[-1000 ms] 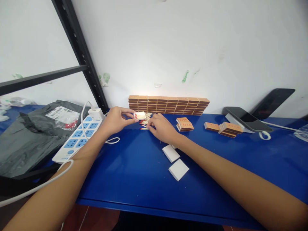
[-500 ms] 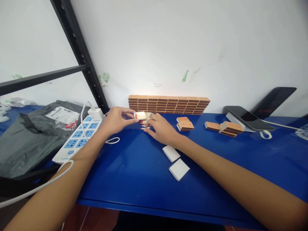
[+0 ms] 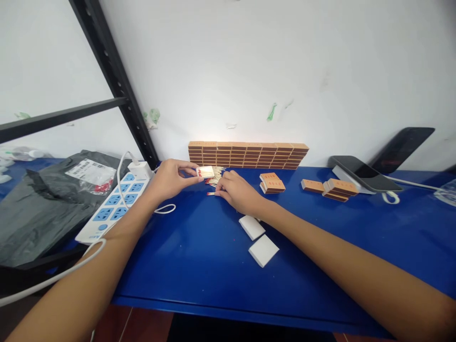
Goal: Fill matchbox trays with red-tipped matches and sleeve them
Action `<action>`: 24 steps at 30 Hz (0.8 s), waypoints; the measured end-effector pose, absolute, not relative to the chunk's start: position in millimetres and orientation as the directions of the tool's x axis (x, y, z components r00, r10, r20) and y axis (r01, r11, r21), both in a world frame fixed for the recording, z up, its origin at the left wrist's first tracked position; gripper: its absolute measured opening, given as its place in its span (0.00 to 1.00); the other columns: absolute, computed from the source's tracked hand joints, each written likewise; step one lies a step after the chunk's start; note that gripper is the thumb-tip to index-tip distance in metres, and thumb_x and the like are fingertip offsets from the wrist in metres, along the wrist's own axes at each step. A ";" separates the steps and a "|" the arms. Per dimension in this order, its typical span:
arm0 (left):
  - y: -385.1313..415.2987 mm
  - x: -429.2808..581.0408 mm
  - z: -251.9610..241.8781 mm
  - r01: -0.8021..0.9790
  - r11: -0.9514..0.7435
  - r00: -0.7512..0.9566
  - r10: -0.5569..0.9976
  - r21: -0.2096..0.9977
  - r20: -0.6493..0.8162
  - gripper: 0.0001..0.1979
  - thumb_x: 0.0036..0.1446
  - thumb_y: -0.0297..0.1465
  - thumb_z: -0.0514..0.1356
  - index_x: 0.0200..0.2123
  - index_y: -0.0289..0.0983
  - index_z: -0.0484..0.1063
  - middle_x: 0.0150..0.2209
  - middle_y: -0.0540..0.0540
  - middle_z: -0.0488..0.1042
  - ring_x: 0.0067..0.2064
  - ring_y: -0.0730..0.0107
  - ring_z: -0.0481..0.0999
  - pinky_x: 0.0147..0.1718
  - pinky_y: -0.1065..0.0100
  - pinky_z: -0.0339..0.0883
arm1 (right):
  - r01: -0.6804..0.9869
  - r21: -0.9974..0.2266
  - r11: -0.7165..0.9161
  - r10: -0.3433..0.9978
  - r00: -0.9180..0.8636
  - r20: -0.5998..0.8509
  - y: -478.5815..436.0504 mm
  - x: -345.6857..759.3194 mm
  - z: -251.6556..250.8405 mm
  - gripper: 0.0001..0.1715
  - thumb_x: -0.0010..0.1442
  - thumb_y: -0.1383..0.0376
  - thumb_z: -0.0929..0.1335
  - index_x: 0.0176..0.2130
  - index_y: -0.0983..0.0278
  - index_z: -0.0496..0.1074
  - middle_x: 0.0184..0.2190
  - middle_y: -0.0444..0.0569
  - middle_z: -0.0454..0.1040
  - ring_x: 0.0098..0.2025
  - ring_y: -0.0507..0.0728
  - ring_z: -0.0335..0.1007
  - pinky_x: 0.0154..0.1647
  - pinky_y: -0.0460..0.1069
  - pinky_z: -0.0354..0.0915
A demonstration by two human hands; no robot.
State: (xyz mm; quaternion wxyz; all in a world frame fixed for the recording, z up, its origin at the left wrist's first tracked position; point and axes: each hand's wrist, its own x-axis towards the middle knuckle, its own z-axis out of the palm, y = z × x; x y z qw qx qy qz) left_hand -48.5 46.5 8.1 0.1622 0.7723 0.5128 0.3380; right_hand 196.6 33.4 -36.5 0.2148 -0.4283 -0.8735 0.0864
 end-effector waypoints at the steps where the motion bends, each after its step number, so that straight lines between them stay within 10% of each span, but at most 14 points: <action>1: 46.1 -48.5 8.4 0.684 -0.424 0.248 0.901 0.594 0.357 0.22 0.52 0.46 0.74 0.45 0.39 0.88 0.37 0.45 0.87 0.38 0.57 0.84 0.40 0.62 0.76 | 0.711 -0.338 0.617 0.786 -0.543 0.295 33.3 197.5 -36.2 0.06 0.72 0.67 0.71 0.40 0.65 0.77 0.43 0.54 0.73 0.48 0.61 0.65 0.50 0.55 0.62; 24: 46.0 -48.2 8.1 0.690 -0.427 0.259 0.900 0.585 0.352 0.22 0.52 0.48 0.74 0.45 0.39 0.87 0.37 0.45 0.87 0.37 0.57 0.84 0.39 0.62 0.76 | 0.725 -0.264 0.636 0.772 -0.603 0.202 29.6 201.9 -31.8 0.08 0.74 0.66 0.68 0.42 0.66 0.77 0.46 0.56 0.74 0.49 0.62 0.66 0.51 0.54 0.62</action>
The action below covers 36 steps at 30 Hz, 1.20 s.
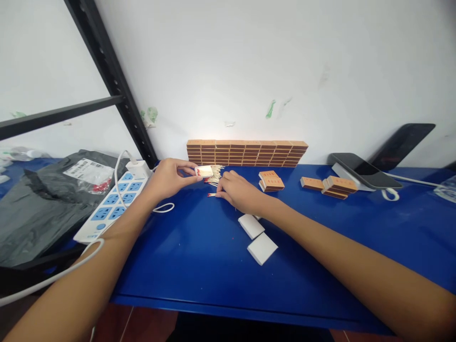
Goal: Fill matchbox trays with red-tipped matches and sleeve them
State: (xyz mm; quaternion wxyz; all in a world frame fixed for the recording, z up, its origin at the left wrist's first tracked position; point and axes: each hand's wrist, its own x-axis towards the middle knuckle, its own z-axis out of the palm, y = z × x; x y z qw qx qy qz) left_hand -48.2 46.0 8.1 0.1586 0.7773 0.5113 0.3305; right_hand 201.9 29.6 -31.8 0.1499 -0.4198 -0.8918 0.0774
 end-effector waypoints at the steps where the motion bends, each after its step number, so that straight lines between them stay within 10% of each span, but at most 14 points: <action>1: 46.0 -48.3 8.0 0.687 -0.431 0.263 0.898 0.585 0.352 0.22 0.52 0.48 0.74 0.44 0.39 0.87 0.36 0.45 0.87 0.37 0.57 0.84 0.39 0.62 0.76 | 0.724 -0.276 0.632 0.774 -0.604 0.189 30.1 202.5 -31.8 0.09 0.74 0.66 0.68 0.42 0.66 0.78 0.46 0.56 0.74 0.49 0.62 0.66 0.51 0.54 0.62; 36: 46.1 -48.1 9.5 0.673 -0.429 0.294 0.903 0.603 0.314 0.20 0.53 0.46 0.74 0.44 0.40 0.87 0.36 0.44 0.87 0.37 0.57 0.85 0.38 0.62 0.77 | 0.697 -0.287 0.657 0.752 -0.631 0.189 31.6 208.4 -23.4 0.09 0.74 0.68 0.67 0.40 0.65 0.77 0.42 0.56 0.77 0.48 0.62 0.68 0.51 0.54 0.63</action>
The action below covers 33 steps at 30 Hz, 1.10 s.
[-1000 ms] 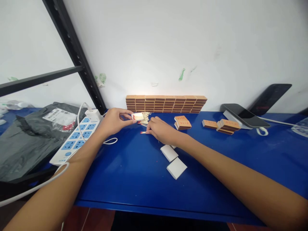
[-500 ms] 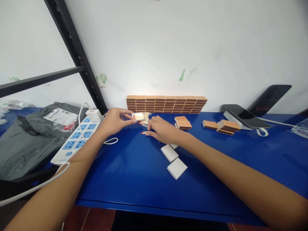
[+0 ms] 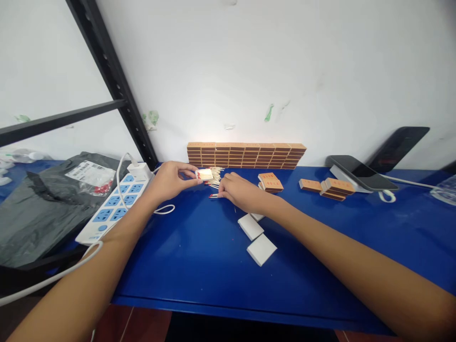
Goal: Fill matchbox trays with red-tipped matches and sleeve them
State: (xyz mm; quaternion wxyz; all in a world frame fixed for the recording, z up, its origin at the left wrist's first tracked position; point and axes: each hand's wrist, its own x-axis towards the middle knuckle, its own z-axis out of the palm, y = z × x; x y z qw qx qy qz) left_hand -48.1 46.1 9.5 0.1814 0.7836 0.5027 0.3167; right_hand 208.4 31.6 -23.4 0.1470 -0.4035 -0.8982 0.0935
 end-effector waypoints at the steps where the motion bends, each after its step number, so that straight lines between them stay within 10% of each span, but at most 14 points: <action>1: 46.2 -47.8 9.4 0.673 -0.424 0.295 0.905 0.606 0.306 0.21 0.52 0.45 0.75 0.45 0.39 0.87 0.36 0.44 0.87 0.37 0.57 0.85 0.38 0.62 0.77 | 0.699 -0.287 0.655 0.754 -0.626 0.196 32.1 209.4 -21.7 0.09 0.74 0.68 0.68 0.40 0.65 0.77 0.42 0.55 0.77 0.48 0.62 0.68 0.51 0.54 0.63; 33: 44.7 -45.3 10.1 0.660 -0.431 0.331 0.902 0.616 0.278 0.22 0.51 0.44 0.75 0.46 0.39 0.87 0.36 0.44 0.87 0.37 0.56 0.85 0.40 0.61 0.78 | 0.709 -0.260 0.655 0.755 -0.624 0.200 26.1 206.4 -17.4 0.11 0.76 0.69 0.63 0.42 0.65 0.74 0.44 0.57 0.75 0.48 0.62 0.67 0.51 0.54 0.63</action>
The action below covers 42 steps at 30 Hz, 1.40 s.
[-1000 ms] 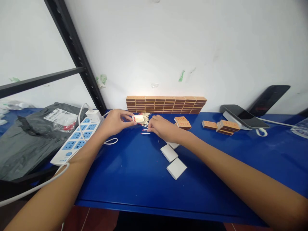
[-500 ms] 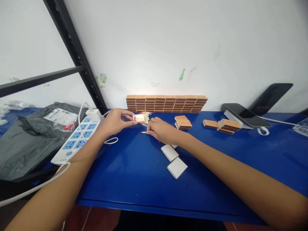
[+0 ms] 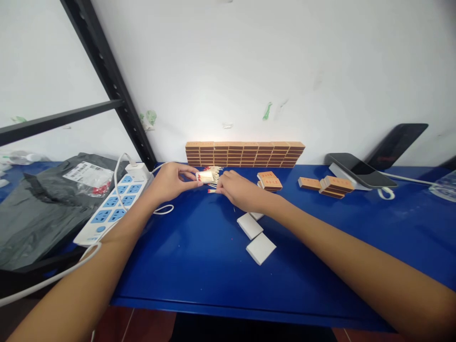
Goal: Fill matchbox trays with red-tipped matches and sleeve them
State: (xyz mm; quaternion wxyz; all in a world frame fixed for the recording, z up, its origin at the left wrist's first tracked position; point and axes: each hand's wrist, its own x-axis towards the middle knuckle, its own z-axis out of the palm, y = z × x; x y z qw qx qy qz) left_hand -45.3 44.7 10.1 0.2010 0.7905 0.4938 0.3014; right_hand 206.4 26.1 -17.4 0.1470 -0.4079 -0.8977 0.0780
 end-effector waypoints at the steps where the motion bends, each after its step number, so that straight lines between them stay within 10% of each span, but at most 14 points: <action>1: 43.4 -43.8 10.6 0.649 -0.432 0.338 0.901 0.626 0.272 0.22 0.51 0.44 0.75 0.46 0.39 0.87 0.36 0.44 0.87 0.38 0.56 0.86 0.41 0.61 0.79 | 0.712 -0.270 0.648 0.762 -0.606 0.228 27.1 207.3 -15.6 0.11 0.76 0.68 0.63 0.43 0.65 0.74 0.44 0.57 0.74 0.48 0.62 0.67 0.52 0.55 0.63; 21: 34.3 -36.3 15.3 0.608 -0.460 0.338 0.887 0.647 0.314 0.20 0.52 0.41 0.76 0.45 0.37 0.87 0.37 0.44 0.87 0.40 0.56 0.86 0.42 0.63 0.78 | 0.665 -0.369 0.649 0.720 -0.382 0.579 35.5 207.7 -24.1 0.07 0.72 0.68 0.66 0.39 0.62 0.73 0.40 0.52 0.74 0.45 0.60 0.67 0.48 0.55 0.63; 35: 43.0 -43.2 9.5 0.642 -0.470 0.216 0.869 0.606 0.445 0.21 0.55 0.45 0.75 0.47 0.38 0.87 0.40 0.44 0.88 0.40 0.55 0.86 0.44 0.59 0.78 | 0.730 -0.296 0.616 0.775 -0.493 0.396 44.7 196.8 -44.0 0.08 0.70 0.69 0.69 0.36 0.63 0.74 0.38 0.53 0.75 0.45 0.61 0.67 0.50 0.55 0.63; 42: 44.8 -44.4 6.6 0.631 -0.468 0.219 0.873 0.619 0.437 0.22 0.54 0.44 0.75 0.48 0.37 0.87 0.40 0.43 0.88 0.43 0.54 0.86 0.46 0.58 0.79 | 0.721 -0.280 0.633 0.759 -0.509 0.406 43.4 199.1 -44.5 0.09 0.71 0.68 0.69 0.51 0.62 0.75 0.46 0.55 0.74 0.50 0.64 0.66 0.52 0.56 0.64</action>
